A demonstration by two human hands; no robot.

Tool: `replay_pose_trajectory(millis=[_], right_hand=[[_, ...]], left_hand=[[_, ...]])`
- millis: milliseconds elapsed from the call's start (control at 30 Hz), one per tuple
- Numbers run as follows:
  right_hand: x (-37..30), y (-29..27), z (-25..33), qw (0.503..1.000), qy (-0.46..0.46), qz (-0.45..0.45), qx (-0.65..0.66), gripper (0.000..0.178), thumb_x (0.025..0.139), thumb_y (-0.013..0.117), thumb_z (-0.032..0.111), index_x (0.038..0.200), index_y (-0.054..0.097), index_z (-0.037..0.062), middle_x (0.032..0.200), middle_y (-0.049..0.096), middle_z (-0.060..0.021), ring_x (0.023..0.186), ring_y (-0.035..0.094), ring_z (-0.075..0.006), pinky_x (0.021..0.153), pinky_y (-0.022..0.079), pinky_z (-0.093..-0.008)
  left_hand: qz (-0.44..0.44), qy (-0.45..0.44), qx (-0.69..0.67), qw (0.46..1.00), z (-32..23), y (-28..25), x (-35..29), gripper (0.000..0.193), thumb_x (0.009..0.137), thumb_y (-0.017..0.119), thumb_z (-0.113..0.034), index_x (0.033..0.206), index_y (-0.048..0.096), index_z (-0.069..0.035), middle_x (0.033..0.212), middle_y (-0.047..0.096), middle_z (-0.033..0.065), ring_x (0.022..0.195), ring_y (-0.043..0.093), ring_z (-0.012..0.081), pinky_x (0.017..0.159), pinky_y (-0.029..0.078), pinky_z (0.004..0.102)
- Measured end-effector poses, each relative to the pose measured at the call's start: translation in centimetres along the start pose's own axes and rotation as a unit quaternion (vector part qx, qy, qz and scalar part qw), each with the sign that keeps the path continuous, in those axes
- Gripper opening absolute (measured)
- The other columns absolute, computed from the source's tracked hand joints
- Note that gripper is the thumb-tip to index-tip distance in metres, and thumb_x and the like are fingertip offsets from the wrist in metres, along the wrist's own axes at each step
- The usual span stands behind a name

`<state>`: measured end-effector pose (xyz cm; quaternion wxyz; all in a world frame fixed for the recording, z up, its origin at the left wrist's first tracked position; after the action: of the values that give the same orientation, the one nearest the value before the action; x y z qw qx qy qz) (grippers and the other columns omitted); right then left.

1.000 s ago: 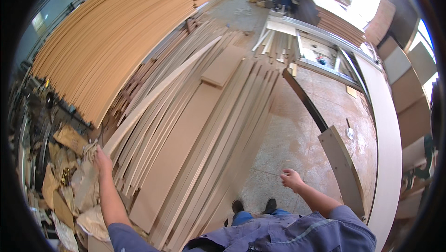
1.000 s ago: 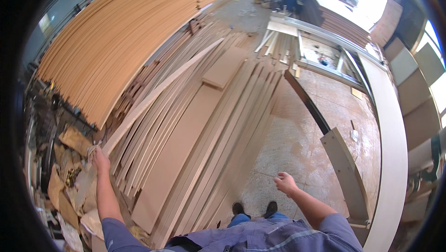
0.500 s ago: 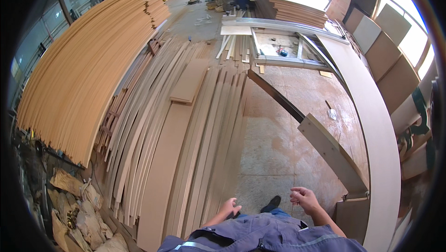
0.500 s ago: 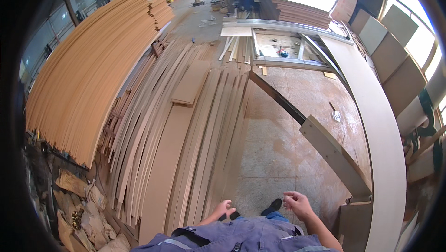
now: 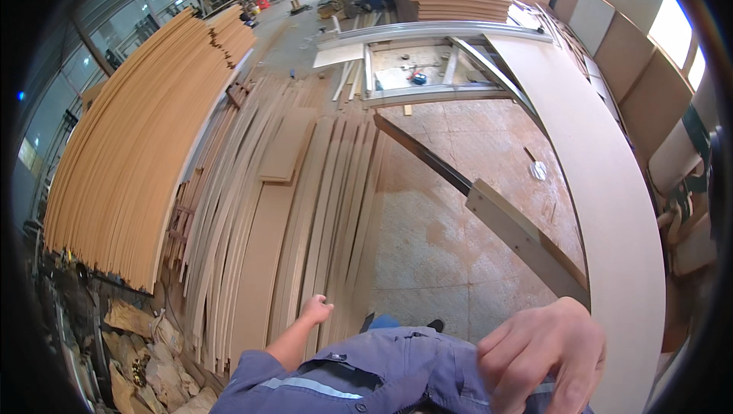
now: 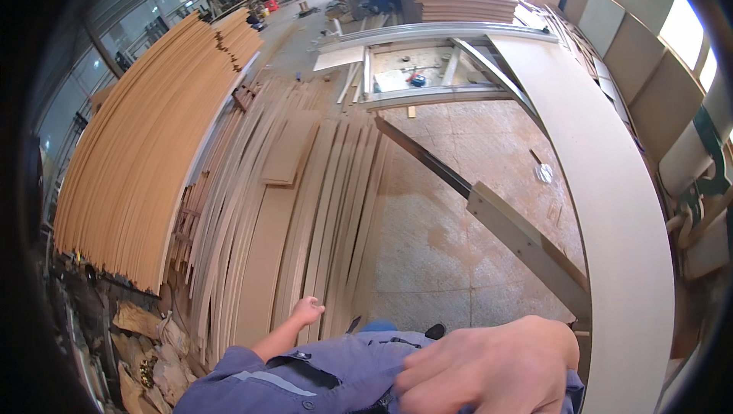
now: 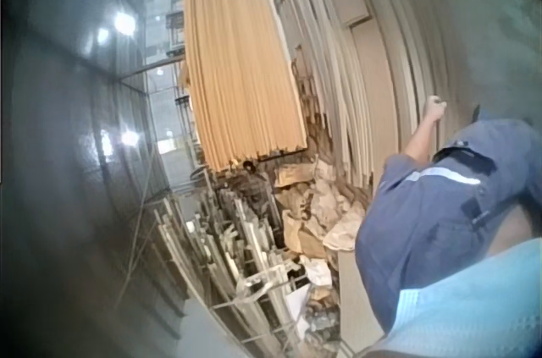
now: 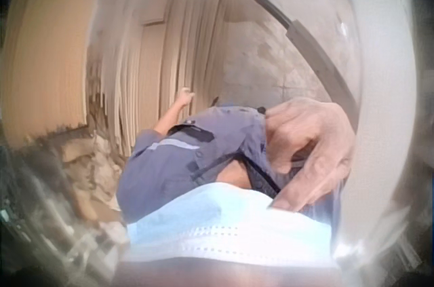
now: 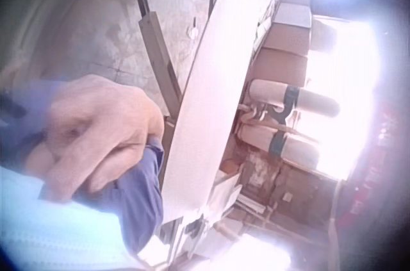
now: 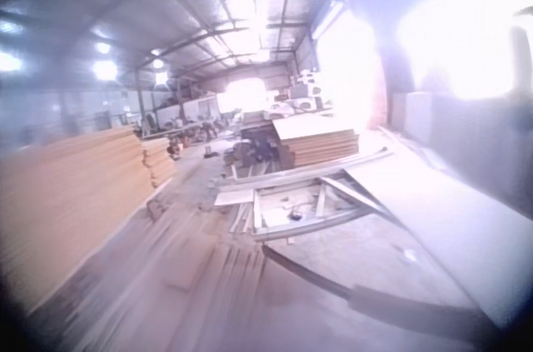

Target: The person repeatedly positions large light-colored wood panels on a table saw, feeds them through the blade to cut narrow strips, and removes the offcuts. The process is repeated multiple times with different panels.

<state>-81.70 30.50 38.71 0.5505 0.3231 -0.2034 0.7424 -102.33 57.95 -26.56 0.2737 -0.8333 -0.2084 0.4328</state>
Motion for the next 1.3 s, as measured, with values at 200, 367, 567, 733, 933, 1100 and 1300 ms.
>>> replay_pose_trajectory(millis=[200, 367, 567, 733, 933, 1100, 1300], right_hand=[[-3.2, -5.5, 3.2, 0.993, -0.055, -0.090, 0.054, 0.021, 0.087, 0.065, 0.007, 0.101, 0.074, -0.0049, 0.069, 0.058, -0.0095, 0.049, 0.045, -0.0185, 0.048, 0.028, -0.0345], [-4.7, -12.0, 5.3, 0.991, -0.063, -0.120, 0.018, 0.022, 0.088, 0.063, 0.012, 0.095, 0.074, -0.0065, 0.065, 0.059, -0.0090, 0.047, 0.043, -0.0179, 0.046, 0.025, -0.0349], [-5.5, -19.7, 8.4, 0.979, -0.073, -0.177, -0.076, 0.025, 0.092, 0.060, 0.016, 0.095, 0.074, -0.0049, 0.068, 0.062, -0.0105, 0.047, 0.043, -0.0180, 0.046, 0.025, -0.0352], [-8.4, -24.2, 11.5, 0.981, -0.040, -0.139, -0.133, 0.027, 0.093, 0.059, 0.018, 0.098, 0.073, -0.0045, 0.071, 0.063, -0.0121, 0.050, 0.046, -0.0187, 0.047, 0.028, -0.0344], [-20.5, -28.7, 15.6, 0.867, -0.014, -0.429, -0.254, 0.026, 0.091, 0.063, 0.019, 0.098, 0.069, -0.0057, 0.079, 0.061, -0.0110, 0.063, 0.053, -0.0196, 0.057, 0.041, -0.0326], [-48.0, -28.7, 6.2, 0.497, 0.207, -0.832, -0.135, 0.020, 0.096, 0.062, 0.018, 0.103, 0.068, 0.0006, 0.073, 0.057, 0.0008, 0.065, 0.050, -0.0062, 0.059, 0.042, -0.0207], [-62.2, -20.7, -0.9, 0.178, 0.014, -0.981, 0.075, 0.038, 0.095, 0.064, 0.043, 0.099, 0.061, 0.0050, 0.078, 0.060, -0.0033, 0.068, 0.058, -0.0159, 0.059, 0.049, -0.0285]], left_hand=[[0.197, 0.078, -0.003, 0.977, -13.9, 8.2, -0.3, 0.064, 0.081, 0.074, -0.034, 0.131, 0.056, 0.001, 0.104, 0.072, 0.0184, 0.101, 0.069, 0.0236, 0.088, 0.053, 0.0364], [0.189, 0.122, 0.064, 0.972, -22.5, 7.8, 7.3, 0.062, 0.080, 0.073, -0.033, 0.130, 0.056, 0.001, 0.104, 0.072, 0.0183, 0.101, 0.068, 0.0283, 0.089, 0.053, 0.0375], [0.174, 0.271, 0.138, 0.937, -39.5, 8.5, 17.2, 0.057, 0.081, 0.072, -0.032, 0.128, 0.058, -0.001, 0.103, 0.072, 0.0175, 0.097, 0.068, 0.0297, 0.087, 0.052, 0.0387], [0.243, 0.347, 0.117, 0.898, -56.1, 10.3, 17.6, 0.055, 0.085, 0.071, -0.029, 0.130, 0.056, 0.000, 0.097, 0.072, 0.0133, 0.089, 0.069, 0.0230, 0.079, 0.054, 0.0351], [0.395, 0.279, -0.156, 0.861, -74.7, 19.1, 15.6, 0.034, 0.096, 0.064, -0.028, 0.119, 0.060, -0.003, 0.093, 0.067, 0.0038, 0.081, 0.064, 0.0168, 0.075, 0.053, 0.0311], [0.407, 0.178, -0.229, 0.866, -87.0, 21.5, 13.6, 0.036, 0.097, 0.063, -0.035, 0.113, 0.059, -0.003, 0.096, 0.064, 0.0074, 0.083, 0.062, 0.0183, 0.076, 0.054, 0.0340], [0.391, 0.073, -0.250, 0.883, -94.5, 27.6, 18.1, 0.057, 0.096, 0.062, -0.042, 0.127, 0.045, 0.003, 0.117, 0.058, 0.0217, 0.102, 0.062, 0.0348, 0.087, 0.055, 0.0476]])
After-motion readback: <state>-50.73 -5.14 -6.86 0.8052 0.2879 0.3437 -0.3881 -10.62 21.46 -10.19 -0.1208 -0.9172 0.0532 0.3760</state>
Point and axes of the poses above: each hand's wrist, its own x-axis towards the middle knuckle, its own y-axis out of the palm, z = x × y, the point moved 8 cm from there along x, towards the middle knuckle
